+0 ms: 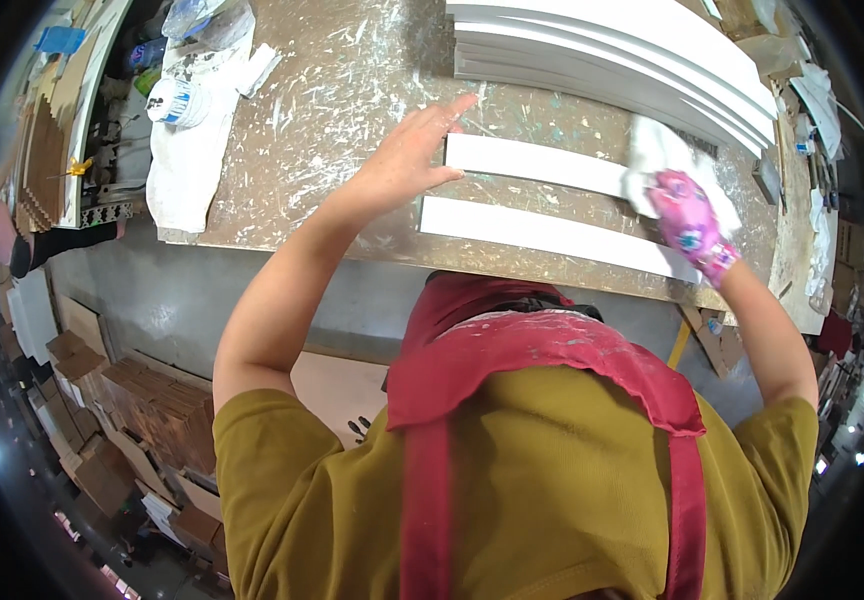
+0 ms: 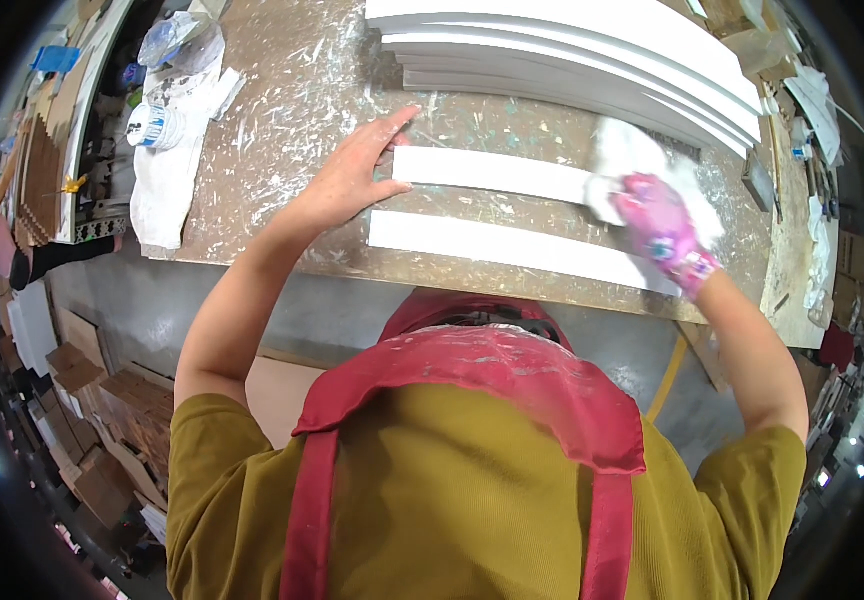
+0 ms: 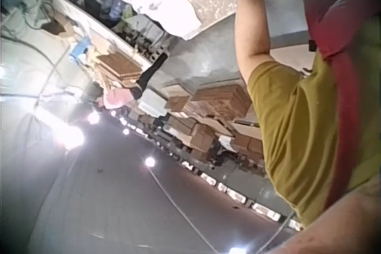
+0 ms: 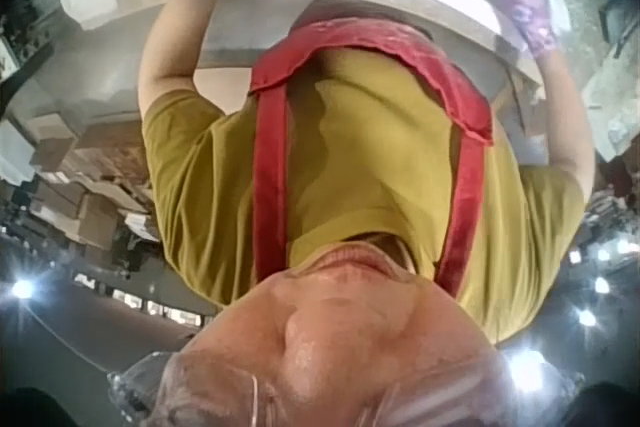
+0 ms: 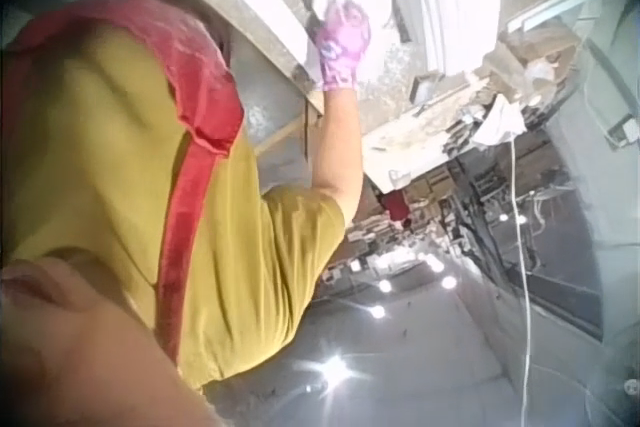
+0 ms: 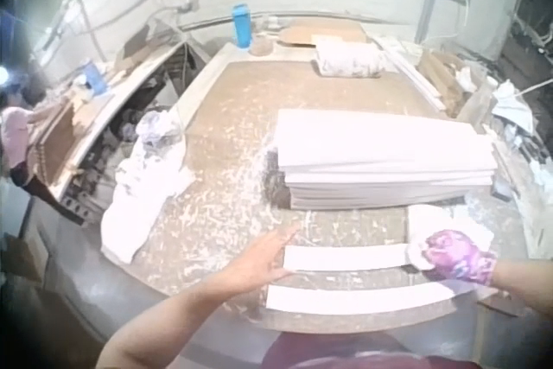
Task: The person cleans white wooden strips by applying a liquid from a bottle onto a cloth and wiping the surfaces and edges of several strips one by one.
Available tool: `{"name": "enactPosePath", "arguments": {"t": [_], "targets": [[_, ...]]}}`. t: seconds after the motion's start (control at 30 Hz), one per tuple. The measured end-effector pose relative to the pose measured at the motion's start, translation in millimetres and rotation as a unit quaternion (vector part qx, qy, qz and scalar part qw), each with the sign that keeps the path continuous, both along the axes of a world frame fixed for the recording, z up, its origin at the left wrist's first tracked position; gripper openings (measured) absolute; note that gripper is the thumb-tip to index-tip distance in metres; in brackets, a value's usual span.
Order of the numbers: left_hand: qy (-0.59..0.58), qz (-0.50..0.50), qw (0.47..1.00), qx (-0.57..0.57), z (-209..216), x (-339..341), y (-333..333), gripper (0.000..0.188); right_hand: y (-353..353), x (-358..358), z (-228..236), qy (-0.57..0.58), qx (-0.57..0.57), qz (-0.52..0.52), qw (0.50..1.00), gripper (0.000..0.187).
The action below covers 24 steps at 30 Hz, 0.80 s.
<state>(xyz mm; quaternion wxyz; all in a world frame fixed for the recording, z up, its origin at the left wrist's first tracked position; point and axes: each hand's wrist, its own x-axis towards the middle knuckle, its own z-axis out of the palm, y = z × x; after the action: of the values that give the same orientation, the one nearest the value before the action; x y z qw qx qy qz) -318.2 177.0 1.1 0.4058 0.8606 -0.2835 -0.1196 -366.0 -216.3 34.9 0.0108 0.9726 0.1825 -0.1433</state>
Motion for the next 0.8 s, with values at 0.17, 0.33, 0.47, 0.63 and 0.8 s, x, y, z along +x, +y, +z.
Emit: {"name": "enactPosePath", "arguments": {"t": [0.17,0.33,0.47,0.63,0.8], "targets": [[0.117,0.009,0.992,-0.048,15.4,0.5,-0.2,0.066,-94.0,16.1,36.3,-0.015,-0.26,-0.011,0.965,0.032],[0.328,0.069,0.94,-0.062,4.0,9.1,20.9,0.039,-12.7,26.6,51.3,-0.115,0.256,-0.136,0.95,0.027],[0.414,0.081,0.901,-0.102,9.4,8.0,35.7,0.034,86.5,35.5,46.4,-0.199,0.121,0.129,0.964,0.025],[0.394,0.101,0.907,-0.109,6.0,5.5,27.0,0.029,204.9,23.4,-30.5,-0.064,0.39,0.165,0.904,0.041],[0.371,0.089,0.918,-0.104,-1.8,0.2,34.1,0.035,110.3,23.0,-12.2,-0.158,0.078,0.136,0.975,0.023]]}}
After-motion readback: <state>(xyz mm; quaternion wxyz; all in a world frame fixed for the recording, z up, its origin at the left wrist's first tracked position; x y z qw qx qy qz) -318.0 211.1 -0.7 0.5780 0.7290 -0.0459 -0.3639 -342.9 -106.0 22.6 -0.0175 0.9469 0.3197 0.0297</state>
